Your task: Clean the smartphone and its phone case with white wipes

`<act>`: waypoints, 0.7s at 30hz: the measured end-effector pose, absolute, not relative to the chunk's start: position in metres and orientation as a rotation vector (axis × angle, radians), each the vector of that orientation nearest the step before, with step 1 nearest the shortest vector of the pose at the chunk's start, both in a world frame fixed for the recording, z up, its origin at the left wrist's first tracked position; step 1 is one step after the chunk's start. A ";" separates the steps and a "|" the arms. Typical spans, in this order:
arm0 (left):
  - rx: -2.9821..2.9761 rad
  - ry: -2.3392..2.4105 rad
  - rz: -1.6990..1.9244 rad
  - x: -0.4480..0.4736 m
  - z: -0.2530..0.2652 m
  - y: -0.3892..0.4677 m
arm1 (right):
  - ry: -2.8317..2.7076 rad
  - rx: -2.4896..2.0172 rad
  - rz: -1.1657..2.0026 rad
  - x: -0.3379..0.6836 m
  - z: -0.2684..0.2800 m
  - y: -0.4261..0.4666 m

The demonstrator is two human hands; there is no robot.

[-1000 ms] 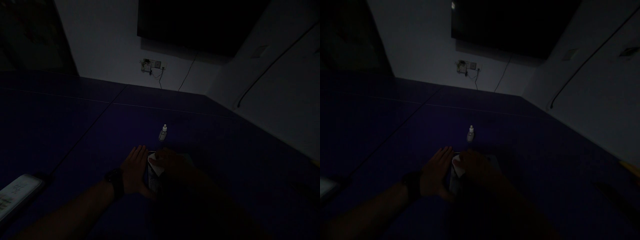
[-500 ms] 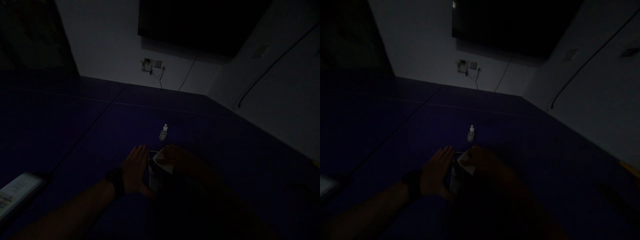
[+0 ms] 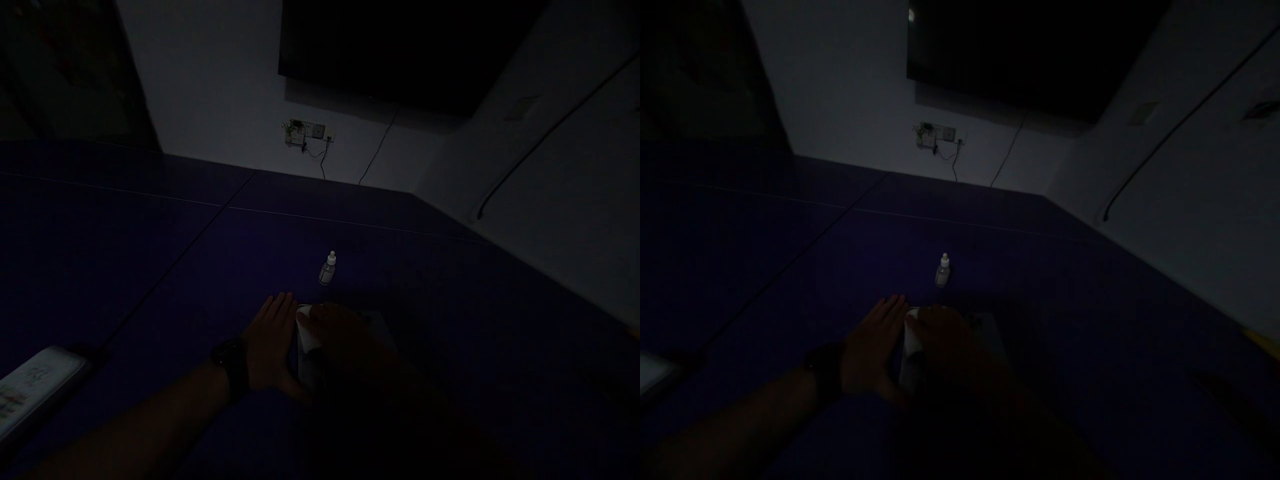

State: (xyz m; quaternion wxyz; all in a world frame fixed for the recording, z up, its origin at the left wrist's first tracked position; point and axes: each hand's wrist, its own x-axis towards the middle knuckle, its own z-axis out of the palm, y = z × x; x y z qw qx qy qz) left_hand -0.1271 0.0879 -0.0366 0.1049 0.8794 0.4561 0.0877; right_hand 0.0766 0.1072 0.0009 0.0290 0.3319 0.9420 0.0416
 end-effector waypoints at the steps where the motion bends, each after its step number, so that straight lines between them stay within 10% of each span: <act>1: 2.594 1.346 0.253 -0.127 -0.037 0.088 | 2.904 1.064 0.142 0.072 0.000 0.105; 21: 2.605 1.338 0.242 -0.128 -0.038 0.088 | 2.925 1.201 0.220 0.055 0.004 0.092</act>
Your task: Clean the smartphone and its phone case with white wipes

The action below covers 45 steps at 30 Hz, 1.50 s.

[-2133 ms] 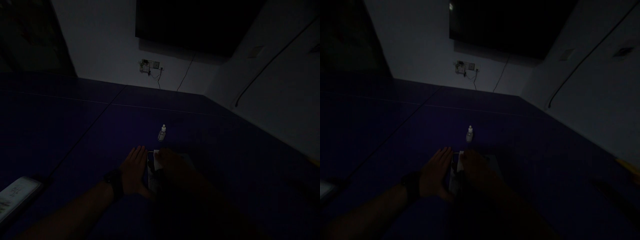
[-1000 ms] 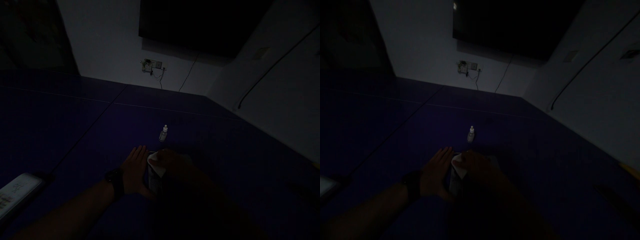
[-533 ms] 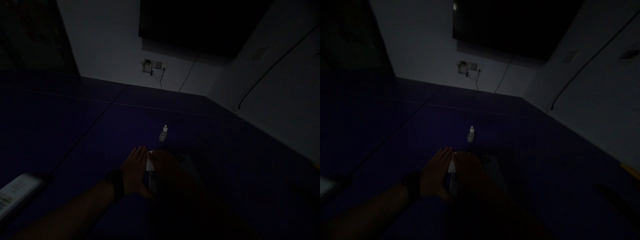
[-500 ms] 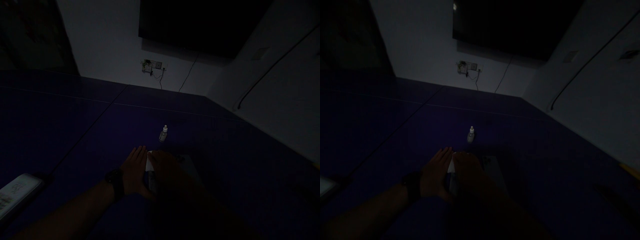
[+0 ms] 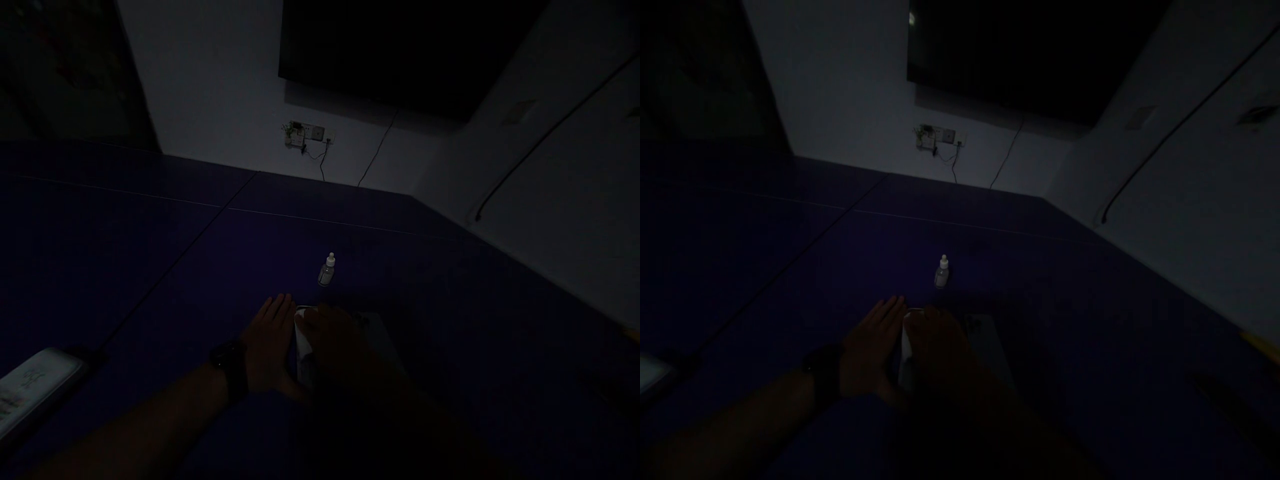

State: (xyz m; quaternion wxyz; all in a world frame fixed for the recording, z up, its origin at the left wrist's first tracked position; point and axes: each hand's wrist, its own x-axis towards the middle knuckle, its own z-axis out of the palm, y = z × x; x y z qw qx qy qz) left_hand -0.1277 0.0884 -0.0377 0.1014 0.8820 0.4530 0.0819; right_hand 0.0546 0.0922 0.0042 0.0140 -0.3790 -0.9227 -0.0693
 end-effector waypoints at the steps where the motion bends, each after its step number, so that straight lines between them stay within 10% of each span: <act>1: 2.614 1.334 0.267 -0.128 -0.040 0.089 | -2.875 -1.201 -0.230 0.055 0.004 0.092; 45: 2.658 1.373 0.267 -0.127 -0.056 0.094 | -2.778 -1.155 -0.073 0.120 -0.001 0.087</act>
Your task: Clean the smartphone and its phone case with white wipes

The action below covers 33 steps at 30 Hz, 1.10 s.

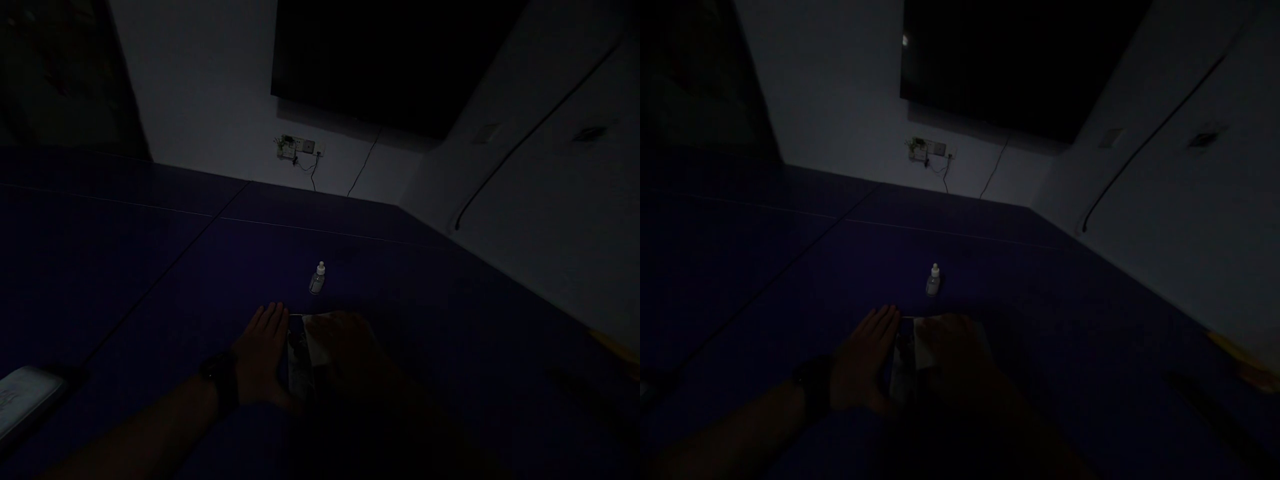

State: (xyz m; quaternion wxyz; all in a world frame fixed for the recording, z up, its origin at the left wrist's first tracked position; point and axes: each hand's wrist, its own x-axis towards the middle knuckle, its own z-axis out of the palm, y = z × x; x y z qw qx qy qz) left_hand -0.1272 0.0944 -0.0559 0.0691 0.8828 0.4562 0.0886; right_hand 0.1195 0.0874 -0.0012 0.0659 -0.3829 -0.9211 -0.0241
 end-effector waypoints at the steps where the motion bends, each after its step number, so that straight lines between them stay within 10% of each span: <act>1: 2.658 1.380 0.257 -0.127 -0.054 0.094 | -2.751 -1.129 -0.081 0.119 -0.003 0.087; 33: 2.616 1.379 0.258 -0.125 -0.042 0.089 | -2.845 -1.143 -0.144 0.099 -0.005 0.095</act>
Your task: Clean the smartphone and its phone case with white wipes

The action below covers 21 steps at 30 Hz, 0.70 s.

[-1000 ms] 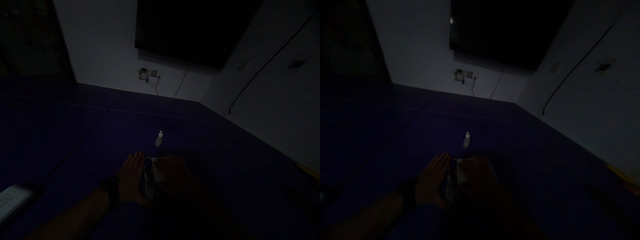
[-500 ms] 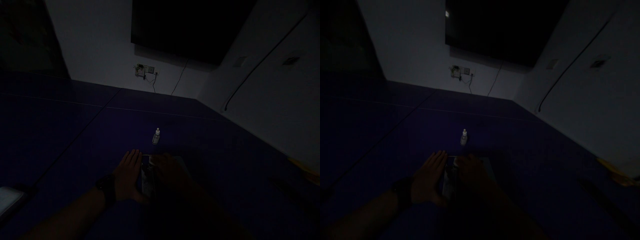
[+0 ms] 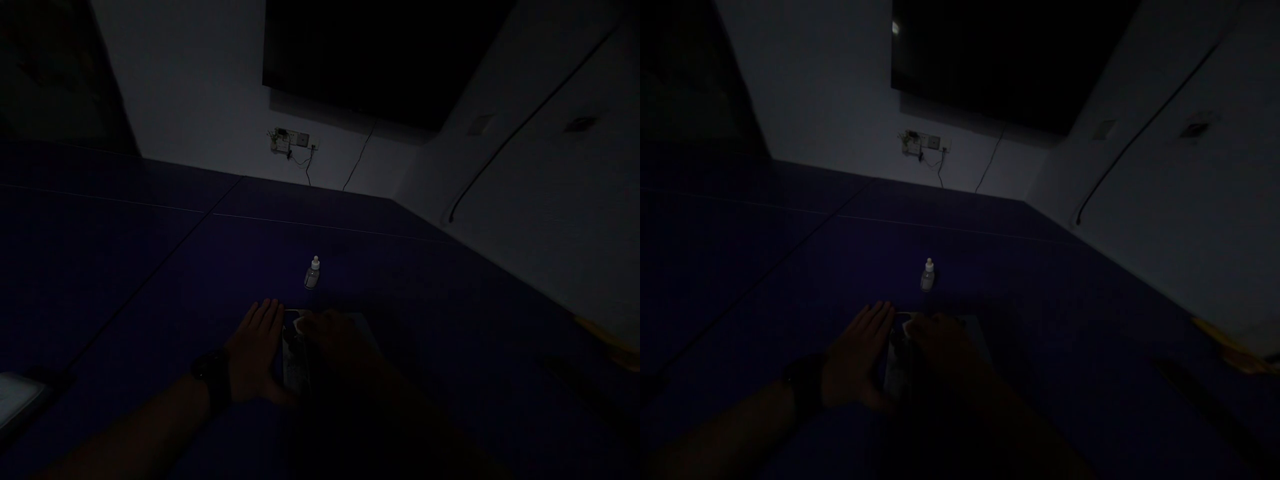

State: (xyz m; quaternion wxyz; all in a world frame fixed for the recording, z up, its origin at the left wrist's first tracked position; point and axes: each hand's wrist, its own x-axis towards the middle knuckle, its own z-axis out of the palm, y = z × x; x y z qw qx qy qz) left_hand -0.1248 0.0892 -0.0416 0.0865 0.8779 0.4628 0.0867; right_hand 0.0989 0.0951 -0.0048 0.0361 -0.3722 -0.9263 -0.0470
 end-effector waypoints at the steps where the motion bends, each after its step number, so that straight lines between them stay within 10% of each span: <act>1: 2.615 1.381 0.256 -0.125 -0.042 0.089 | -2.840 -1.132 -0.135 0.099 -0.003 0.095; 21: 2.647 1.378 0.266 -0.127 -0.045 0.089 | -2.849 -1.322 0.094 0.109 0.002 0.104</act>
